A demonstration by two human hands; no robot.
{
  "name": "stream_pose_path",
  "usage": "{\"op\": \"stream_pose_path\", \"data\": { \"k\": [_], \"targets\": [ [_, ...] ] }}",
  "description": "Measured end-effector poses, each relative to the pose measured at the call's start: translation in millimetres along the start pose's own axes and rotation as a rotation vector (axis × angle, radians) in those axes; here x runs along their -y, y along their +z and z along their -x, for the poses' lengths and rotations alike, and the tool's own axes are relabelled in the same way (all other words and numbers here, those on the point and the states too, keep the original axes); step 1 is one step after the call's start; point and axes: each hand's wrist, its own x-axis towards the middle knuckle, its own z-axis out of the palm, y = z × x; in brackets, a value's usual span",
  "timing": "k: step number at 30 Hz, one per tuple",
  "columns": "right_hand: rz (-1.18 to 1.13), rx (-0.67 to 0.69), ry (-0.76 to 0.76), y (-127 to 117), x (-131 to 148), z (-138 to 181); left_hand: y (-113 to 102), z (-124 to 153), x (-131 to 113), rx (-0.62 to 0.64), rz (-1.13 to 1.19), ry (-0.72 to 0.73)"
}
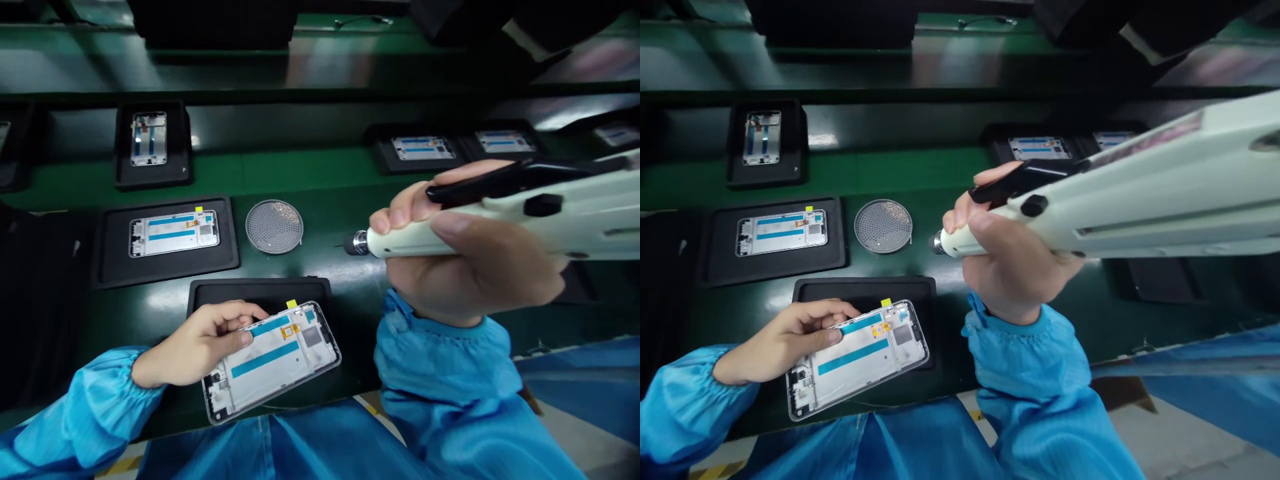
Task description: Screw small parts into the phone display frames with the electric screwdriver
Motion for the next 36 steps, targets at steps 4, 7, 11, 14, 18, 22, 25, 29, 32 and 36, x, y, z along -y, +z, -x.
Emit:
{"op": "stream_pose_path", "data": {
  "k": [4,7,11,14,18,22,25,29,32,36],
  "targets": [
    [-0.001,-0.025,-0.016,0.5,-0.8,1.2,2.0,2.2,-3.1,0.008,0.036,-0.014],
    [0.014,-0.015,-0.039,0.1,-1.4,1.0,2.9,4.0,-4.8,-0.038,-0.150,0.084],
    [0.027,-0.030,-0.038,0.2,-1.5,0.4,4.7,5.7,2.2,-0.203,-0.768,0.461],
    [0.008,-0.031,-0.034,0.8,-1.3,0.4,6.1,5.8,9.0,-0.217,-1.189,0.719],
    [-0.013,-0.018,-0.024,0.6,-0.5,0.2,8.9,5.9,8.1,-0.162,-1.340,0.821],
    [0.021,0.008,-0.018,-0.7,0.2,-0.5,12.4,6.6,3.7,-0.157,-1.359,0.810],
    [0.027,0.013,-0.013,-1.0,0.2,-1.1,13.9,6.6,3.8,-0.172,-1.364,0.825],
    [0.041,0.015,-0.008,-0.4,0.8,-1.6,13.4,5.7,5.3,-0.202,-1.394,0.882],
    [0.045,0.011,-0.001,0.1,1.2,-1.4,13.0,5.6,4.9,-0.203,-1.407,0.901],
    [0.031,0.014,-0.005,-0.9,0.0,-0.4,14.1,6.7,2.7,-0.177,-1.417,0.856]
  ]
}}
